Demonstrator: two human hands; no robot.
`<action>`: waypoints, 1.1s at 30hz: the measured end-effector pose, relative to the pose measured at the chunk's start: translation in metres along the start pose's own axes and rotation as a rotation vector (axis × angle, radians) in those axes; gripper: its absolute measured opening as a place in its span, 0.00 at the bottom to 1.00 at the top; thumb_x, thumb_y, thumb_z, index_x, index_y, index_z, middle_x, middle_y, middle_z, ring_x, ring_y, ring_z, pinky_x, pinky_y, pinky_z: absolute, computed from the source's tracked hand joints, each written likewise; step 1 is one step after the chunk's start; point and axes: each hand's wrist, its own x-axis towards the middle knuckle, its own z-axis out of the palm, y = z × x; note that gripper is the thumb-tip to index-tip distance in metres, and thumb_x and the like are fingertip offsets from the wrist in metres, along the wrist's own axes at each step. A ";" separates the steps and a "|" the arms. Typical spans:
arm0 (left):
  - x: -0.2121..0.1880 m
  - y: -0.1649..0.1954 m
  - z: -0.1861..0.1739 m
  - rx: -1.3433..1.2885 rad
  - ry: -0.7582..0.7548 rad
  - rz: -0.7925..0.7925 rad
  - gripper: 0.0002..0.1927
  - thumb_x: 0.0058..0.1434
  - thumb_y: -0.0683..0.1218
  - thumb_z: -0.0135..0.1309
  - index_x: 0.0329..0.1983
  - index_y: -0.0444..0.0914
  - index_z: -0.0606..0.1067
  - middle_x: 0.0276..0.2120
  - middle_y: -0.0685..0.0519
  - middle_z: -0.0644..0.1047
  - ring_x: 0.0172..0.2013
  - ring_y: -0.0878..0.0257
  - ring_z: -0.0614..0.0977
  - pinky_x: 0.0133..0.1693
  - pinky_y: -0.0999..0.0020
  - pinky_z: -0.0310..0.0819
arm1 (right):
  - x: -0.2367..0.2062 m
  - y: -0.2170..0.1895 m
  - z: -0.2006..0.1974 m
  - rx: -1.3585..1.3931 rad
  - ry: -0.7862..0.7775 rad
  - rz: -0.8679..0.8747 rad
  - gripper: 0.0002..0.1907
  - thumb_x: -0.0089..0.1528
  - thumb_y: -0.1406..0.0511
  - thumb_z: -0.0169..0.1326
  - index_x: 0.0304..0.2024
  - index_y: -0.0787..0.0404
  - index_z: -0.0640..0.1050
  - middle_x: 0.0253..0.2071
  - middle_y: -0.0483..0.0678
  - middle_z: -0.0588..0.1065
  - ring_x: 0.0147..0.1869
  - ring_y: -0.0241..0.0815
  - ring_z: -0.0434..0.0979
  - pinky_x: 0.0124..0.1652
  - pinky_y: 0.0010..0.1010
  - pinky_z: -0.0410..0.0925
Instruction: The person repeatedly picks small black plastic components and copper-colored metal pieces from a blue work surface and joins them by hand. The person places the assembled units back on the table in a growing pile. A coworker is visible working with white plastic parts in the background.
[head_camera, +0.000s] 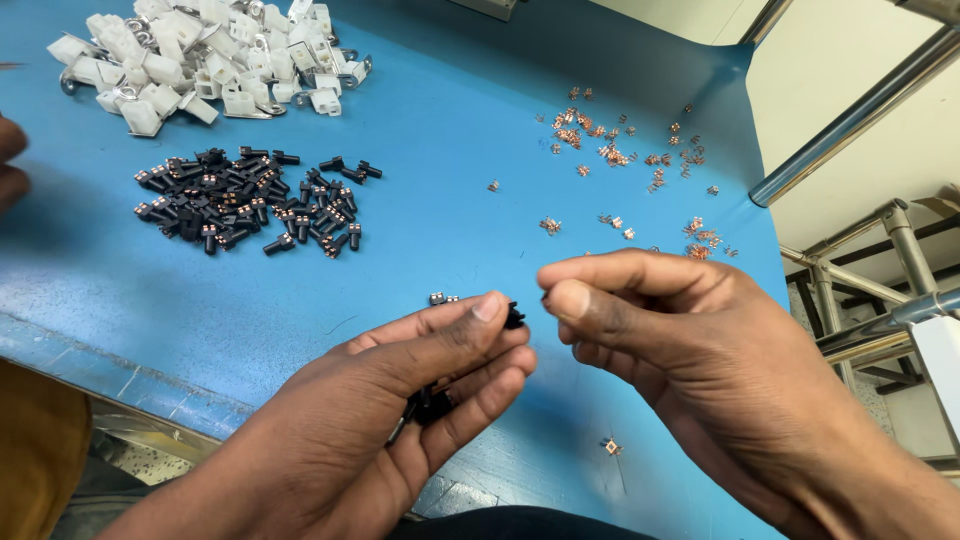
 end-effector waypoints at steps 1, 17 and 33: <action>0.000 0.000 0.001 0.009 -0.050 0.011 0.15 0.67 0.46 0.59 0.51 0.31 0.77 0.43 0.49 0.79 0.45 0.62 0.84 0.52 0.69 0.84 | 0.000 0.000 0.002 0.009 -0.024 0.017 0.14 0.63 0.64 0.63 0.46 0.69 0.87 0.41 0.50 0.84 0.46 0.41 0.82 0.52 0.38 0.73; -0.004 0.004 -0.003 0.036 0.131 -0.035 0.17 0.68 0.46 0.56 0.54 0.30 0.77 0.44 0.46 0.82 0.44 0.61 0.86 0.50 0.70 0.85 | -0.008 -0.003 0.035 -0.610 -0.004 -0.238 0.12 0.62 0.61 0.64 0.46 0.57 0.89 0.37 0.41 0.81 0.35 0.30 0.78 0.35 0.25 0.76; -0.018 0.028 0.036 -0.270 0.736 0.057 0.08 0.73 0.41 0.42 0.48 0.31 0.64 0.44 0.42 0.68 0.42 0.56 0.73 0.55 0.58 0.78 | 0.050 0.006 0.013 -1.057 0.496 0.095 0.15 0.61 0.57 0.65 0.47 0.56 0.84 0.35 0.43 0.82 0.31 0.39 0.81 0.36 0.33 0.72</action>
